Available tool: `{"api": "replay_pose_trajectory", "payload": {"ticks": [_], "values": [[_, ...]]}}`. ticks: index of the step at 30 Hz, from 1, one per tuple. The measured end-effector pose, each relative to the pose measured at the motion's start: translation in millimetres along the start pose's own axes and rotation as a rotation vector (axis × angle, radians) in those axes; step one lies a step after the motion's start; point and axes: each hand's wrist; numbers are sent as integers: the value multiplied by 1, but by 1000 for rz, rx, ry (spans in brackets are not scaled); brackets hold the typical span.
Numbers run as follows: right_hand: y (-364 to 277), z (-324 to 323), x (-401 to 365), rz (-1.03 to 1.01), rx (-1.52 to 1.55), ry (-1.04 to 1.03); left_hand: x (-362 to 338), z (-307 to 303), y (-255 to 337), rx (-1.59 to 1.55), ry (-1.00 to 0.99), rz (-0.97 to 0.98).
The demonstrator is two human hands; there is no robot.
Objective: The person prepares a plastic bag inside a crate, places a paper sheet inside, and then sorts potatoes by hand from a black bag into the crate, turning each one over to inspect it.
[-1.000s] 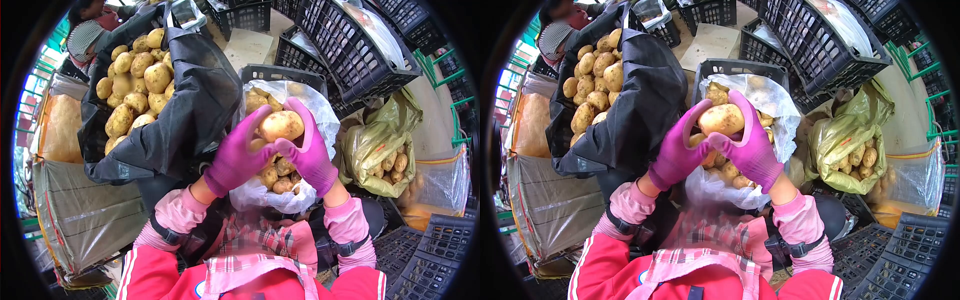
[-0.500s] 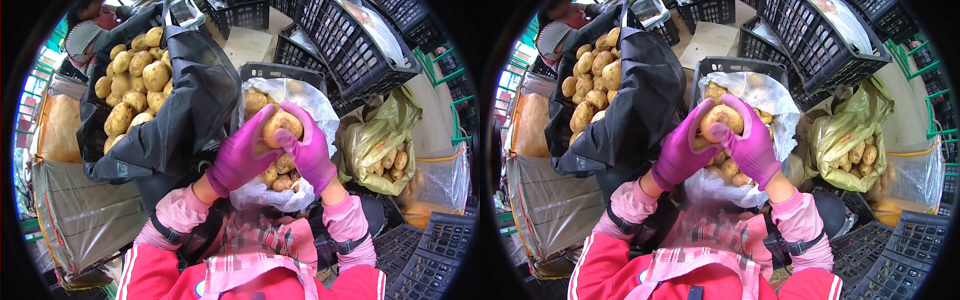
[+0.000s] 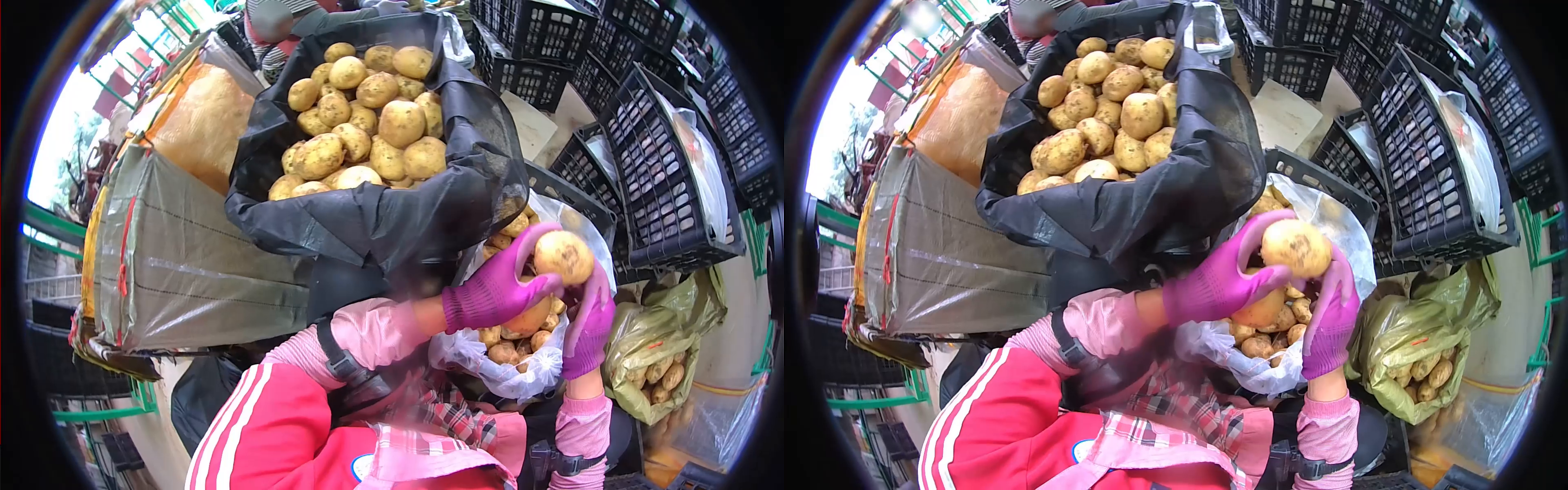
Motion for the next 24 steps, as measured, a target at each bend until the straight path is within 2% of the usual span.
{"api": "replay_pose_trajectory", "payload": {"ticks": [1, 2, 3, 4, 6, 8, 9, 12, 14, 15, 18, 20, 24], "values": [[5, 2, 1, -19, -30, -94, 1, 1, 2, 39, 99, 60], [3, 8, -3, 45, 153, -244, 5, 0, 5, 82, 190, 125], [2, 14, -6, 138, 339, -385, 5, 3, 8, 271, 288, 240], [1, 20, -10, 251, 498, -508, 1, 6, 13, 269, 342, 252], [-40, 24, -28, 305, 730, -558, -6, 14, 29, 260, 450, 271], [-43, 17, -24, 295, 702, -634, -7, 5, 40, 328, 558, 471], [-44, 14, -24, 294, 689, -668, -5, -3, 52, 179, 618, 414], [-55, 6, -29, 241, 742, -571, 4, -51, 90, -303, 724, 171], [-59, -3, -32, 219, 742, -561, -4, -88, 97, -834, 507, -25], [-60, -8, -33, 218, 750, -548, -6, -82, 106, -797, 423, -76], [-61, -17, -36, 183, 772, -481, -28, -37, 107, -460, 83, -287], [-60, -22, -37, 146, 749, -445, -35, -4, 84, -266, 159, -273], [-53, -27, -38, 95, 751, -439, -39, 21, 89, 156, 78, -407]]}}
Point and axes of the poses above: each hand's wrist, its own x-axis towards the middle knuckle, its own z-axis out of the palm, y = z × x, and after that the axes turned 5 degrees about z, right-handed
